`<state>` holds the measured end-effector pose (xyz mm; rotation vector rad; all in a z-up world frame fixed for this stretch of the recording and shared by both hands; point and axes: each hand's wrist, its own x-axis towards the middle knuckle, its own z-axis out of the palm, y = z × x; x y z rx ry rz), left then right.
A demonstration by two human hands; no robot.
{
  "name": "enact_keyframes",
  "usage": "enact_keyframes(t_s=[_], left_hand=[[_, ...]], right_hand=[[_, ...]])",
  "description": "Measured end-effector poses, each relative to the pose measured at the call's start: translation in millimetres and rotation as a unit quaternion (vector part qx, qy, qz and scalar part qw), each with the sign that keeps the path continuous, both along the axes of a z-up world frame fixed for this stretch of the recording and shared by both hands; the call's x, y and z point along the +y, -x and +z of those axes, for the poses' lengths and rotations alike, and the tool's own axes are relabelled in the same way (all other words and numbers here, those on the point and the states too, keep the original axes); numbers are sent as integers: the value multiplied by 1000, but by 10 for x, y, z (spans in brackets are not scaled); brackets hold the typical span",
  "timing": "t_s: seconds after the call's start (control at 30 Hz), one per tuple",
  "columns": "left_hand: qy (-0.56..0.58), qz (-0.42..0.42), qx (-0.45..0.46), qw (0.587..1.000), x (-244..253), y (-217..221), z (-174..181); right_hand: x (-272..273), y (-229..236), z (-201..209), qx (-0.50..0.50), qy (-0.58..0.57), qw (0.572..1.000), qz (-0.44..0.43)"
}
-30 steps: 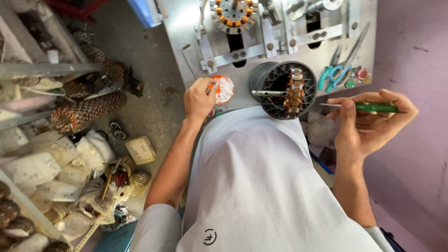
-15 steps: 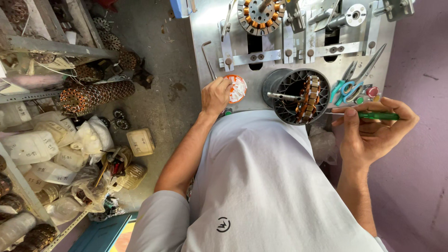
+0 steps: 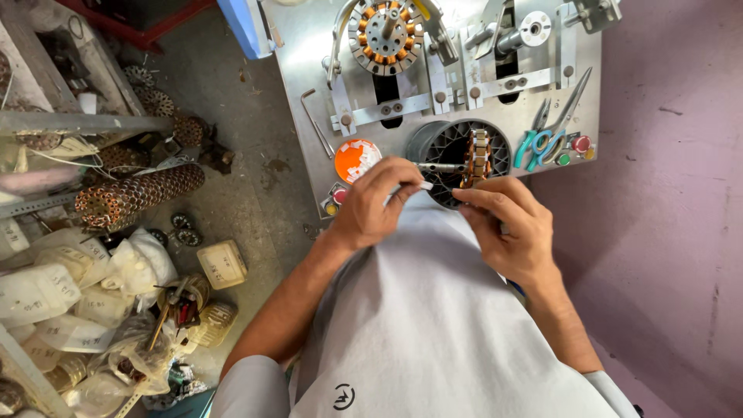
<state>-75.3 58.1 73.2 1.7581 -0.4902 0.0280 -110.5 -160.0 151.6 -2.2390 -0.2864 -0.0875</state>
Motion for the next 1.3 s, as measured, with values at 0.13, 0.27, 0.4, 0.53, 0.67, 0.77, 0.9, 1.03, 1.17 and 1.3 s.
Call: enact_keyframes(t_s=[0.13, 0.27, 0.4, 0.53, 0.67, 0.77, 0.9, 1.03, 1.17, 1.3], left_hand=[[8, -32, -96, 995, -206, -16, 367], [26, -42, -102, 994, -325, -39, 414], [46, -82, -41, 995, -455, 33, 323], [84, -115, 88, 986, -473, 64, 310], [141, -125, 123, 974, -408, -2, 386], [158, -140, 111, 971, -352, -28, 424], [135, -121, 87, 980, -371, -33, 411], [108, -86, 54, 989, -417, -8, 375], [98, -78, 66, 990, -480, 11, 310], [76, -76, 68, 992, -539, 46, 225]], right_hand=[[121, -100, 78, -74, 14, 997, -9], [63, -64, 58, -95, 7, 995, -27], [-13, 21, -33, -16, -67, 996, -50], [-27, 113, -21, 71, -136, 983, -97], [-26, 183, 12, 139, -247, 942, -180], [-85, 189, 15, 122, -205, 958, -157], [-73, 216, 48, 99, -168, 973, -125], [-43, 185, -16, 31, -93, 988, -118], [-41, 152, -127, 12, -66, 991, -112], [-18, 182, -184, -16, -24, 992, -120]])
